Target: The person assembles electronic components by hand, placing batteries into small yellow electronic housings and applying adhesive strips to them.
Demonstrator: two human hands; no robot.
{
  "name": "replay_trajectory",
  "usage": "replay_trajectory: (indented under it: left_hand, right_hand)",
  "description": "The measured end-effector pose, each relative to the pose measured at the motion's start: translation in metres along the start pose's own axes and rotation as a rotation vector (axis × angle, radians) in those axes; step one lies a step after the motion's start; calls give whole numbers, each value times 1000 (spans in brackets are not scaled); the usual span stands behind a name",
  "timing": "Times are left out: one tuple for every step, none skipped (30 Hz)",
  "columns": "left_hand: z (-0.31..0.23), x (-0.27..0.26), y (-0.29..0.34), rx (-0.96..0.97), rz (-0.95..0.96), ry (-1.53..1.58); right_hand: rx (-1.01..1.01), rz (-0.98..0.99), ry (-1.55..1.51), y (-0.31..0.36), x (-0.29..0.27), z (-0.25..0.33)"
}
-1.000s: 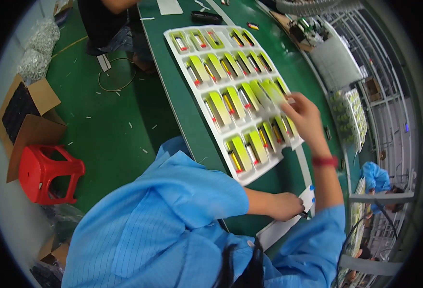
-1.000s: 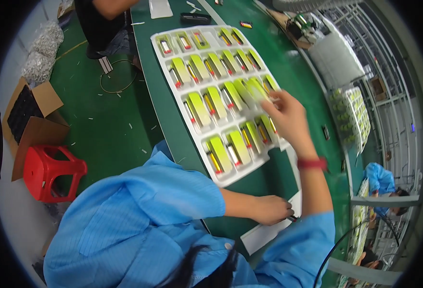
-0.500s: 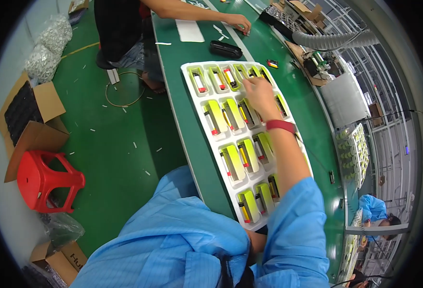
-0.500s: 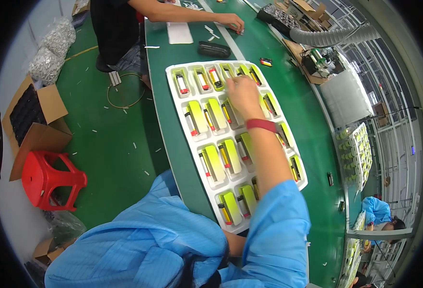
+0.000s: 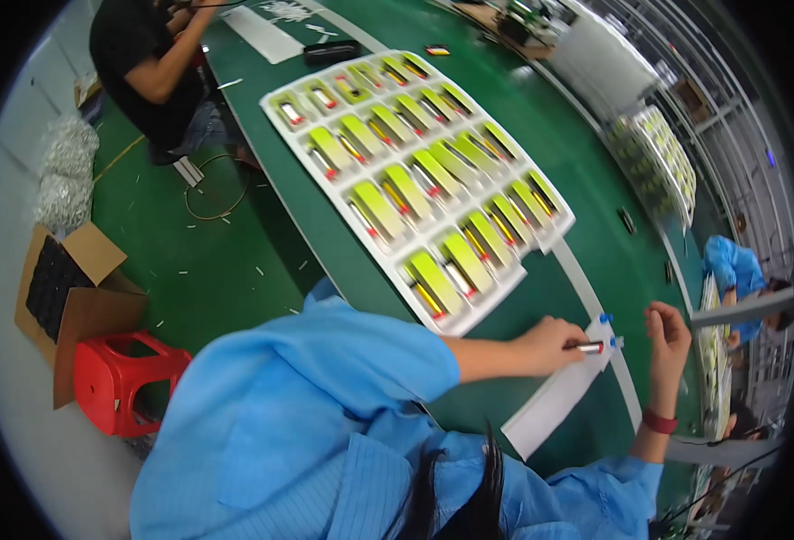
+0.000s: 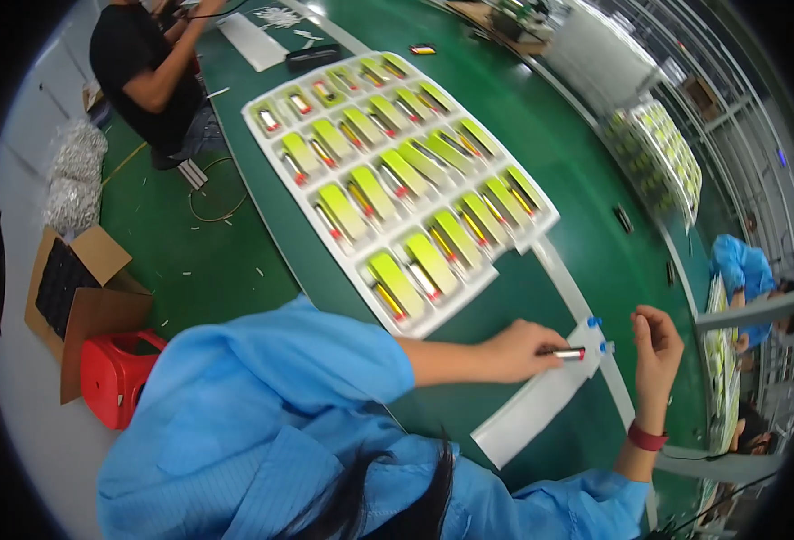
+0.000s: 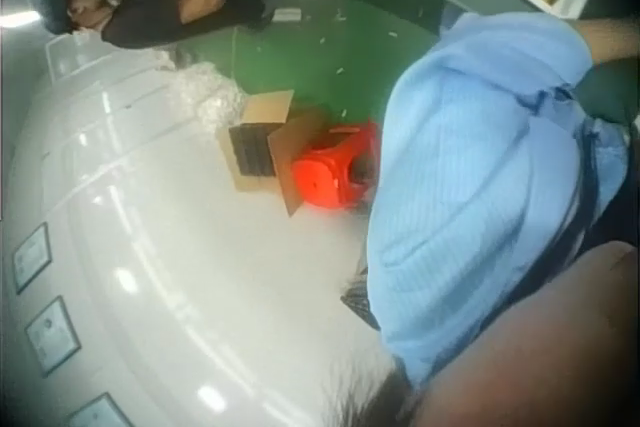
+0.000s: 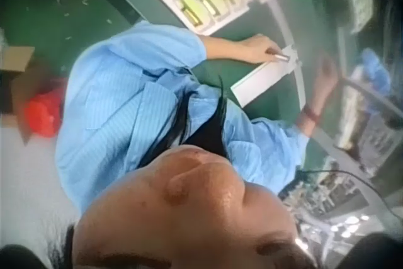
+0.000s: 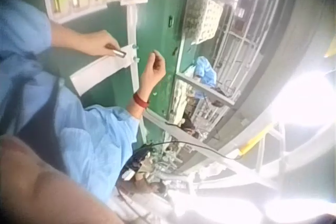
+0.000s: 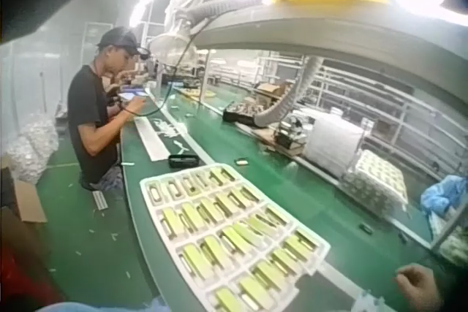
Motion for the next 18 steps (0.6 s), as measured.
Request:
replay_trajectory:
  left_hand:
    - [-3,-1,3,5,-21,22]
    - [-6,-3,3,13,-47,39]
    - [-12,-1,-2,5,-43,24]
    - [-10,8,-5,-96,35,90]
    - [-6,20,-5,-196,110,157]
    - [-5,27,-10,-204,103,143]
    - [-15,28,-23,-72,19,35]
    - [-34,21,-28,61,-67,-80]
    - [-31,24,-33,-3,-19,-87]
    - [-33,19,-32,-10,-35,-105]
    - [-33,14,-30,-46,-16,-119]
    - [-30,11,-30,-82,2,-133]
    - [-26,16,-30,-15,13,-261]
    - [-31,8,-30,-18,8,-275]
    - [-42,9,-22,-18,127,-327]
    - [-50,9,-14,-19,247,-376]
    - [-66,-13,-14,81,183,-573]
    - [-82,-42,-17,180,117,-765]
  right_hand:
    - [75,-68,-74,19,-13,-25]
    - [145,-134,-150,35,-18,-45]
    - [250,-104,-283,48,-12,-65]
    - [250,-99,-300,54,-7,-69]
    - [255,-64,-516,60,6,-68]
    - [257,-24,-731,62,15,-68]
    - [215,64,-827,60,22,-64]
    - [209,82,-843,58,24,-68]
    - [177,87,-741,56,25,-70]
    - [143,92,-638,54,27,-72]
    - [186,97,-675,53,32,-78]
    - [243,107,-648,54,35,-87]
    - [244,140,-719,55,41,-92]
    - [248,167,-789,57,46,-98]
    - [244,183,-801,58,50,-101]
    - [267,177,-838,59,51,-105]
    - [289,168,-867,60,52,-107]
    - [295,120,-913,59,44,-113]
Point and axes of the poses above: each hand's wrist, its own y-axis away from the middle knuckle, its own x-axis out of the palm, z = x × y, the point moved 10 cm from there along -y, towards the middle knuckle, and after that the axes turned 13 degrees about -y, right-handed, at the moved point
